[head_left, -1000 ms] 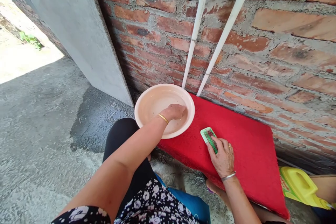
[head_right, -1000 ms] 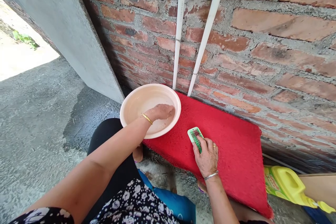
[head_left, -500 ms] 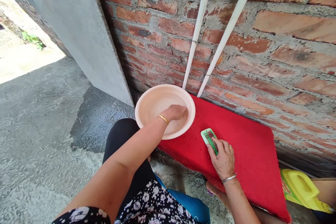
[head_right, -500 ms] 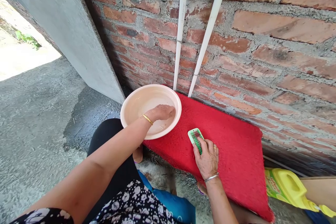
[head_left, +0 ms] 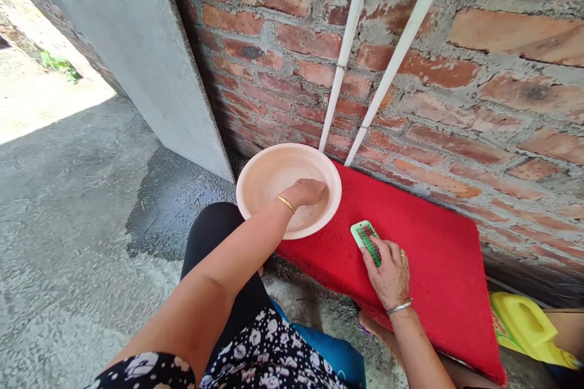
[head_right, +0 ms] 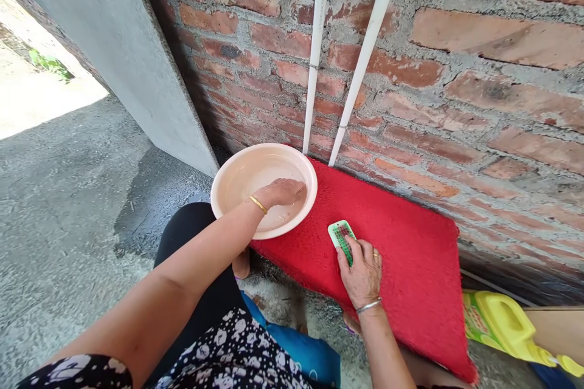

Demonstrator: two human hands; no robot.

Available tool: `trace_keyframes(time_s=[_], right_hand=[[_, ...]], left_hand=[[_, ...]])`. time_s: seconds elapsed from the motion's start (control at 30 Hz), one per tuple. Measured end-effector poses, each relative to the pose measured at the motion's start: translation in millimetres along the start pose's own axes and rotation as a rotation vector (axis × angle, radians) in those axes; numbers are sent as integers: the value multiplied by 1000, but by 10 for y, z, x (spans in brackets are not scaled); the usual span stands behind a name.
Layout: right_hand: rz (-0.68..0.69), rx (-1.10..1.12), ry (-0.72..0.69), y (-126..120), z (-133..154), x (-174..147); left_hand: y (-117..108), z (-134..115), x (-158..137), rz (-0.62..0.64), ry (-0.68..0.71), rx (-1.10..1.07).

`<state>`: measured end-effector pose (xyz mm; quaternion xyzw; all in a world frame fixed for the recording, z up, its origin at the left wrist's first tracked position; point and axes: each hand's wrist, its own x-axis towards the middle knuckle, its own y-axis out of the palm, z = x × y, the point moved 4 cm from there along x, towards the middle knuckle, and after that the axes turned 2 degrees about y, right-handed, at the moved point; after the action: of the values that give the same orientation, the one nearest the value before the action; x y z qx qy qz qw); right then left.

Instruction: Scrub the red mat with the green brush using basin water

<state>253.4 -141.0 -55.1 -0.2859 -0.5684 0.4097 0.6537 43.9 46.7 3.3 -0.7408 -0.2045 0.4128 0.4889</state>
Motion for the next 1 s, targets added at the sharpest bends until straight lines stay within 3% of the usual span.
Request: trace_keyframes(time_s=[1.0], right_hand=[[38,9,39,-1,11,-4]], left_hand=[[-123,-78,-167,40,-22,43]])
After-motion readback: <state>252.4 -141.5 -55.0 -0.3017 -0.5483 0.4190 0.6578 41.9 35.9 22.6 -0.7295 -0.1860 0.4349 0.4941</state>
